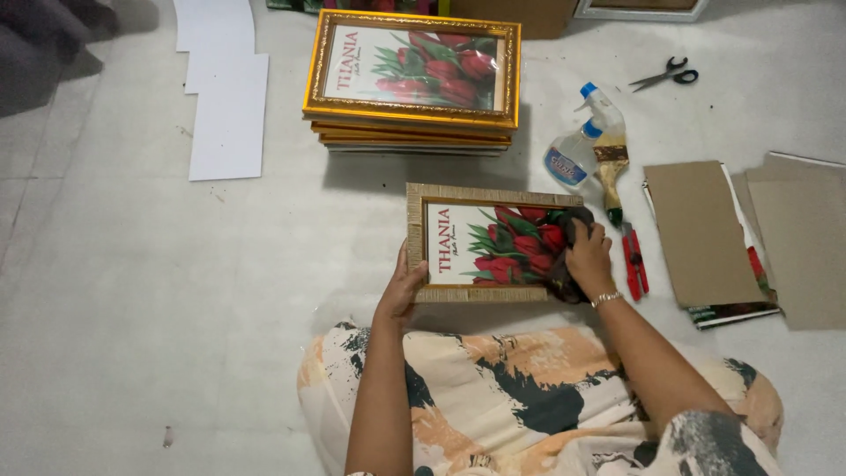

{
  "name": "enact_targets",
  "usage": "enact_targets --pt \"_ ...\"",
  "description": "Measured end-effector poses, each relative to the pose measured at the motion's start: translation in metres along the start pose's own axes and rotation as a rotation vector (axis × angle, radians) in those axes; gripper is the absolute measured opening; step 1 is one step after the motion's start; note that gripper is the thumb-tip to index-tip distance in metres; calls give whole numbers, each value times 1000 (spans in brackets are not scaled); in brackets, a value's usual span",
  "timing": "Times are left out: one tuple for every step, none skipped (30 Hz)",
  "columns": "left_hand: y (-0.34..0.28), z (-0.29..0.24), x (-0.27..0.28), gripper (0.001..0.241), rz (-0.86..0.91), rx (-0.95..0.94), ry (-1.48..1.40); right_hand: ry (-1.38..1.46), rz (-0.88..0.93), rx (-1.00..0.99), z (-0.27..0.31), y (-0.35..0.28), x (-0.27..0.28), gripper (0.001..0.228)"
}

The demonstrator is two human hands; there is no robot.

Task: Cleaning the glass surface of a picture frame using a cloth

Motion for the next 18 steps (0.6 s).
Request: enact_targets --pt "-1 -1 -1 85 -6 -4 0 1 1 7 -8 20 -8 72" --pt "-1 0 -3 85 -1 2 -20 39 19 -17 -18 39 -17 64" --pt "-2 0 -5 86 4 7 -41 77 36 -41 -28 58 -26 58" --pt "-1 2 -3 86 1 4 -41 77 37 -37 -39 68 -37 58" --pt "-1 5 -2 84 2 5 -41 94 68 -75 -52 79 -50 61" --pt "0 5 1 82 5 5 -39 113 97 -113 -64 91 -63 64" --pt "0 2 1 82 3 1 -36 115 94 -109 -51 80 -48 64" --pt "0 2 0 82 -1 21 -27 122 127 -111 -40 66 -35 62" --pt "1 2 0 82 -5 40 -19 129 160 -114 -30 53 -23 60" --pt "1 0 -2 82 -1 39 -17 130 156 -117 -30 36 -19 60" --pt "0 -3 -2 82 -7 33 -10 118 184 -104 -28 20 -18 62" --pt "-2 -3 -4 81 -15 27 -7 102 215 -90 -27 2 -17 64" --pt "0 0 -1 81 -13 28 -9 101 215 -92 -27 -17 -16 64" --pt "1 3 2 80 -15 31 -16 85 244 -103 -27 -36 -18 67" --pt "3 6 5 80 -16 33 -23 68 273 -114 -27 -56 -19 71" --pt "4 7 5 80 -15 35 -25 67 274 -116 -28 -68 -23 71" --pt "5 7 5 80 -11 22 -22 37 269 -126 -29 -81 -27 72" --pt "6 7 5 81 -5 8 -18 8 262 -138 -30 -94 -30 72"
Point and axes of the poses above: each hand's wrist, its own y-axis towards the middle knuckle, its own x-axis out of the back of the hand, z = x × y, the point moved 7 cm from there along y, towards the middle knuckle, and after that the axes turned 13 degrees about z, right-handed, at the moved point
